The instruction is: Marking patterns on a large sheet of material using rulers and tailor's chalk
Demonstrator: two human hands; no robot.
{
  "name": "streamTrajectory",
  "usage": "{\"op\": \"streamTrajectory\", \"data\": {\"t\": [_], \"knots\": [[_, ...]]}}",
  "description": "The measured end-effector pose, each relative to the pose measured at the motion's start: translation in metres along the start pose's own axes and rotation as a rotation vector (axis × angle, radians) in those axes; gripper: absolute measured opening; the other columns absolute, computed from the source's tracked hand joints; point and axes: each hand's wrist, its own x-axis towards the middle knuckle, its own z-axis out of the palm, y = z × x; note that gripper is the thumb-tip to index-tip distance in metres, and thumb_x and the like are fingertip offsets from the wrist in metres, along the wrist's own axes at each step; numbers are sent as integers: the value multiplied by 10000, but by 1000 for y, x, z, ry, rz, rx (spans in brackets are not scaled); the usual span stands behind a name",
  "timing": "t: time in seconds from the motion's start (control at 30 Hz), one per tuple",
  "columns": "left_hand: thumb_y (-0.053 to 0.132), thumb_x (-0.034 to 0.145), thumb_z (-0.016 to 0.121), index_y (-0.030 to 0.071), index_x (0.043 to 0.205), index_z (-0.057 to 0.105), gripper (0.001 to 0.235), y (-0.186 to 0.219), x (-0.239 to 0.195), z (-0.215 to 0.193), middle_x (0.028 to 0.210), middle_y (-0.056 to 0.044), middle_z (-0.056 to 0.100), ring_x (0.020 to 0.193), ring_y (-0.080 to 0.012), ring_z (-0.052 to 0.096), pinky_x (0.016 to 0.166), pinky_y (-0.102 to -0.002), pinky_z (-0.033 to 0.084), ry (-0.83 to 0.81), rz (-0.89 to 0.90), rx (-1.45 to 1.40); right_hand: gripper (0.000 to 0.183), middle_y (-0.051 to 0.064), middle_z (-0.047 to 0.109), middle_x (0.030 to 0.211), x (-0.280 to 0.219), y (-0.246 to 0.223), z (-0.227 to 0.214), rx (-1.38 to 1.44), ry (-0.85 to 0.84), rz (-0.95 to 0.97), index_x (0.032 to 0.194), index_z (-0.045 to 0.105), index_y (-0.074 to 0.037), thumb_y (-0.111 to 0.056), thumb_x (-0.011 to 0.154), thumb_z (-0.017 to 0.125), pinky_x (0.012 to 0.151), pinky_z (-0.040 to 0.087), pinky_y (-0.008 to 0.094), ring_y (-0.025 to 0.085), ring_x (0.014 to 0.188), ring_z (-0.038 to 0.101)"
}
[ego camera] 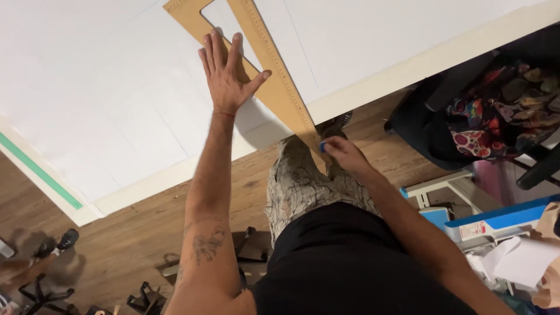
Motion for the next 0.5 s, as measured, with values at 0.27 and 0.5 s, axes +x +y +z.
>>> {"op": "streamTrajectory", "data": {"t": [0.27, 0.5], "knots": [[952, 924, 526, 339, 1690, 207, 1032, 59, -2, 10, 1740, -211, 72, 1650, -410, 91, 1340, -687, 176, 177, -95, -58, 351, 33, 720, 1063, 34, 37, 1, 329, 35, -311, 1217, 704, -51, -315, 992, 652, 897, 498, 287, 147, 1020, 671], [875, 901, 376, 262, 1541, 508, 895, 172, 56, -4, 1646, -312, 205, 1578, -439, 182, 1228, -758, 158, 70, -48, -189, 390, 87, 695, 1259, 36, 83, -96, 257, 259, -337, 1272, 674, -53, -303, 973, 655, 921, 531, 329, 200, 1132, 662]]}}
